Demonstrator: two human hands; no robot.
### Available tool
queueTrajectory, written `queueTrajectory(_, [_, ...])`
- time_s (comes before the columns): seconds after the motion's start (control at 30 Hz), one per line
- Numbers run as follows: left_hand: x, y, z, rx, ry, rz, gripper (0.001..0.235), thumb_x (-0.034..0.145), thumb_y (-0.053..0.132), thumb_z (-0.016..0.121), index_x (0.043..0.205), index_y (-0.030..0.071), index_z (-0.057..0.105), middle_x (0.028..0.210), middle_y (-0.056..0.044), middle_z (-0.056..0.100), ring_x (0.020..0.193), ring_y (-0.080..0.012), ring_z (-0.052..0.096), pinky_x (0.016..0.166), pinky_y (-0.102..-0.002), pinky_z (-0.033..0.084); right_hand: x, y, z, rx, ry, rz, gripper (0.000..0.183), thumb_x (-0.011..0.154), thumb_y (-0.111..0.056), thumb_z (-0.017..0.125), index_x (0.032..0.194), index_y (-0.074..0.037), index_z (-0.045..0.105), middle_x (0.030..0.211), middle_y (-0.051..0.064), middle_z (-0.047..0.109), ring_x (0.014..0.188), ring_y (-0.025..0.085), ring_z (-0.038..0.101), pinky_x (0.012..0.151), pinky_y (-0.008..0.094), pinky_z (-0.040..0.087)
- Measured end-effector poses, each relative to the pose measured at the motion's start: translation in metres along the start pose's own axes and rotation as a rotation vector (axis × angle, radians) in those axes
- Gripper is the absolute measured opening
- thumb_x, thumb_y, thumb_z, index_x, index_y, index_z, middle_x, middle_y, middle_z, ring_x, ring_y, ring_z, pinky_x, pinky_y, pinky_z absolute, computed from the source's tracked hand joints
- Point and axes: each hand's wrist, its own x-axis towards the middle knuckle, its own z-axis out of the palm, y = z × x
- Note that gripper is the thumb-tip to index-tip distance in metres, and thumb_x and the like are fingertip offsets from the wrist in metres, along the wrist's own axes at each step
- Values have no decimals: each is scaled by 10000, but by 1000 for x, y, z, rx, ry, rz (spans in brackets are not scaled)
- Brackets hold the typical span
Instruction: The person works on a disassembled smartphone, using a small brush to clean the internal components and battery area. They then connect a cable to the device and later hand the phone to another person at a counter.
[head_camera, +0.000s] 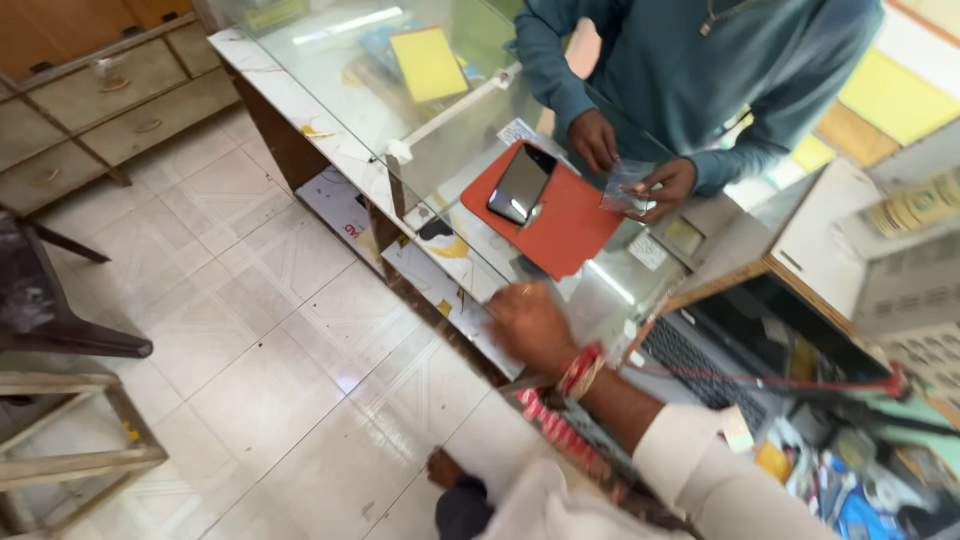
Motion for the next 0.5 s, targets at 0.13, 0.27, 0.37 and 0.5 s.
queueTrajectory(0.13, [-3,-15,-31,5,-22,2,288,876,338,710,883,51,705,884,-174,744,853,-327,742,803,-443,607,-23,39,-4,-102,52,282,418,822,-278,776,1174,-72,686,1258,138,615,1214,350,560,1021,500,430])
queueTrajectory(0.27, [-6,-17,-37,-3,-55,-38,279,872,322,721,866,44,703,893,-174,745,874,-338,736,817,-447,602,-48,47,1,-77,110,317,545,869,-342,773,1297,-37,627,1407,159,542,1315,381,507,1100,521,392])
queueTrajectory(0.37, [-10,-30,-52,-28,-34,-117,272,868,310,729,854,39,702,899,-174,746,890,-346,732,827,-449,598,-45,49,0,36,105,382,553,874,-353,777,1303,-36,632,1362,175,584,1278,382,526,1073,528,377])
queueTrajectory(0.5, [9,-54,-88,-315,73,-203,374,877,339,758,822,-26,697,869,-205,756,872,-370,741,842,-450,591,-25,56,-5,81,101,600,561,886,-407,776,1293,-51,627,1254,129,682,1205,297,613,1061,496,428])
